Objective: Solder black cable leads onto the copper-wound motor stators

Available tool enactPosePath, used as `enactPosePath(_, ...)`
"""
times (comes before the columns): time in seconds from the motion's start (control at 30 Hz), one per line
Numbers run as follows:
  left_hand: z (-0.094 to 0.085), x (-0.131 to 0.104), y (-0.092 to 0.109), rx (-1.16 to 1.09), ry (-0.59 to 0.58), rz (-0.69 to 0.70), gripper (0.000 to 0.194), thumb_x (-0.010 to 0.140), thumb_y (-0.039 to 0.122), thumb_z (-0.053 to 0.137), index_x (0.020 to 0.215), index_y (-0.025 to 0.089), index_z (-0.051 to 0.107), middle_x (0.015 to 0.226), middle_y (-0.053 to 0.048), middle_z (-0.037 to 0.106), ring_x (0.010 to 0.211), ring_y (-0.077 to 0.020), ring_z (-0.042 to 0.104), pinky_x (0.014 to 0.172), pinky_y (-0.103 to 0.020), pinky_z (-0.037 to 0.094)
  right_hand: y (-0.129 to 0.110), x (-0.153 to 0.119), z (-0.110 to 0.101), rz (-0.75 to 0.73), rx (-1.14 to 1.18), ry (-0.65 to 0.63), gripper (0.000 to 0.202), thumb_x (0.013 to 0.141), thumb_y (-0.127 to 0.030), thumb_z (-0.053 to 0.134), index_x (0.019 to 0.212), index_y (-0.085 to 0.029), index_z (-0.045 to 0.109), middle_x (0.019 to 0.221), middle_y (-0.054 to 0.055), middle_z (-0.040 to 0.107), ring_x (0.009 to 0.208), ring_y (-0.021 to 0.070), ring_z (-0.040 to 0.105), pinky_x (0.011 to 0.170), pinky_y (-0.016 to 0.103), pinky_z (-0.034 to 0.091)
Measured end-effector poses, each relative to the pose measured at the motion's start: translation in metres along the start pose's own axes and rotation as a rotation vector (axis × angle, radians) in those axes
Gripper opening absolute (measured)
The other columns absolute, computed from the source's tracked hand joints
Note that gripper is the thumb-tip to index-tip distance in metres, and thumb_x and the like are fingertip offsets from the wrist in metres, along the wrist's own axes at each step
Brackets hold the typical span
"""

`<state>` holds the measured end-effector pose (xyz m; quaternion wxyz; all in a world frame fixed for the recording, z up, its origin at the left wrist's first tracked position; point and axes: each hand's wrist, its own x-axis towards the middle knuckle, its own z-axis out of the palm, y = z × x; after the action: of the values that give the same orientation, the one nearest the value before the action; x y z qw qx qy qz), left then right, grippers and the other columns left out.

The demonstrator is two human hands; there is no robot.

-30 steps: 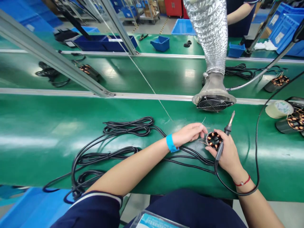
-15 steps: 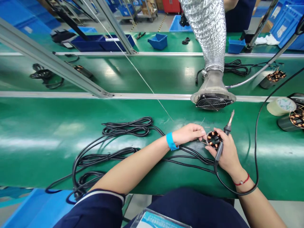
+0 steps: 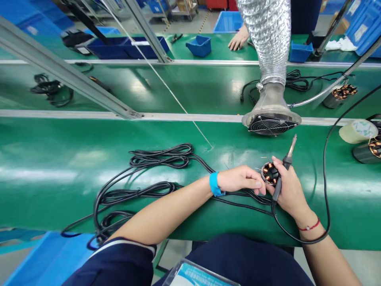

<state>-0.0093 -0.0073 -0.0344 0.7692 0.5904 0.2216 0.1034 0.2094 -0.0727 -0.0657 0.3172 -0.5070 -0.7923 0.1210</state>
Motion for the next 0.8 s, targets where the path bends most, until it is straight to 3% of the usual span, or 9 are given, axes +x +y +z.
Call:
enactPosePath(0.07,0.002,0.001,0.001,0.114,-0.005,0.0,0.037,0.09,0.048,0.06,0.092,0.013,0.072,0.086,-0.005,0.069,0.077,-0.0133,0.061,0.077,-0.026,0.049,0.004,0.0,-0.004,0.001,0.004,-0.009,0.064,0.09,-0.037,0.062,0.146,-0.028,0.032,0.146,0.014,0.05,0.127,0.0326,0.055,0.098,0.056,0.05)
enactPosePath(0.17,0.007,-0.002,0.001,0.586,0.05,-0.05,0.023,0.089,0.031,0.063,0.105,0.016,0.069,0.097,-0.005,0.066,0.085,-0.0163,0.062,0.079,-0.027,0.047,0.009,0.001,-0.012,0.037,-0.005,-0.018,0.068,0.088,-0.039,0.063,0.147,-0.026,0.031,0.149,0.016,0.047,0.132,0.0333,0.052,0.1,0.057,0.049)
enactPosePath(0.23,0.013,-0.006,0.0,0.888,0.062,-0.118,0.018,0.086,0.025,0.066,0.103,0.018,0.067,0.105,-0.007,0.065,0.09,-0.0196,0.063,0.078,-0.029,0.047,0.011,0.002,-0.017,0.036,0.018,-0.031,0.073,0.087,-0.042,0.065,0.148,-0.025,0.028,0.149,0.016,0.047,0.136,0.0335,0.048,0.103,0.057,0.047)
enactPosePath(0.33,0.022,-0.009,0.0,1.078,0.021,-0.169,0.009,0.088,0.022,0.062,0.096,0.018,0.063,0.105,-0.007,0.065,0.091,-0.0222,0.064,0.074,-0.03,0.046,0.01,0.001,-0.025,0.029,0.108,-0.007,0.074,0.087,-0.039,0.066,0.148,-0.025,0.027,0.148,0.016,0.048,0.137,0.0315,0.047,0.108,0.056,0.044)
enactPosePath(0.5,0.026,-0.014,0.004,1.027,0.025,-0.107,0.013,0.084,0.015,0.062,0.096,0.017,0.057,0.098,-0.005,0.066,0.087,-0.0201,0.062,0.074,-0.029,0.044,-0.007,-0.005,-0.036,0.083,0.185,0.159,0.054,0.089,-0.027,0.063,0.138,-0.026,0.039,0.132,0.013,0.063,0.124,0.0276,0.06,0.104,0.054,0.048)
enactPosePath(0.63,0.018,-0.022,0.012,0.811,0.117,0.055,0.005,0.089,0.019,0.054,0.09,0.017,0.059,0.092,-0.004,0.064,0.081,-0.0158,0.058,0.075,-0.026,0.043,-0.033,-0.005,-0.039,0.22,0.266,0.305,0.036,0.092,-0.022,0.059,0.126,-0.026,0.048,0.098,0.005,0.074,0.09,0.0208,0.073,0.086,0.043,0.058)
enactPosePath(0.7,0.014,-0.026,0.017,0.681,0.178,0.125,0.011,0.09,0.024,0.052,0.085,0.017,0.06,0.085,-0.003,0.06,0.07,-0.0122,0.051,0.069,-0.024,0.041,-0.046,-0.005,-0.036,0.261,0.396,0.32,0.034,0.092,-0.02,0.058,0.125,-0.026,0.048,0.091,0.002,0.074,0.077,0.0169,0.072,0.076,0.036,0.06)
enactPosePath(0.8,0.011,-0.03,0.02,0.52,0.258,0.158,0.018,0.088,0.03,0.052,0.083,0.015,0.061,0.077,0.0,0.055,0.059,-0.0087,0.04,0.06,-0.023,0.036,-0.061,-0.002,-0.028,0.287,0.551,0.297,0.038,0.091,-0.018,0.06,0.126,-0.027,0.046,0.093,0.002,0.072,0.076,0.0144,0.07,0.072,0.032,0.061)
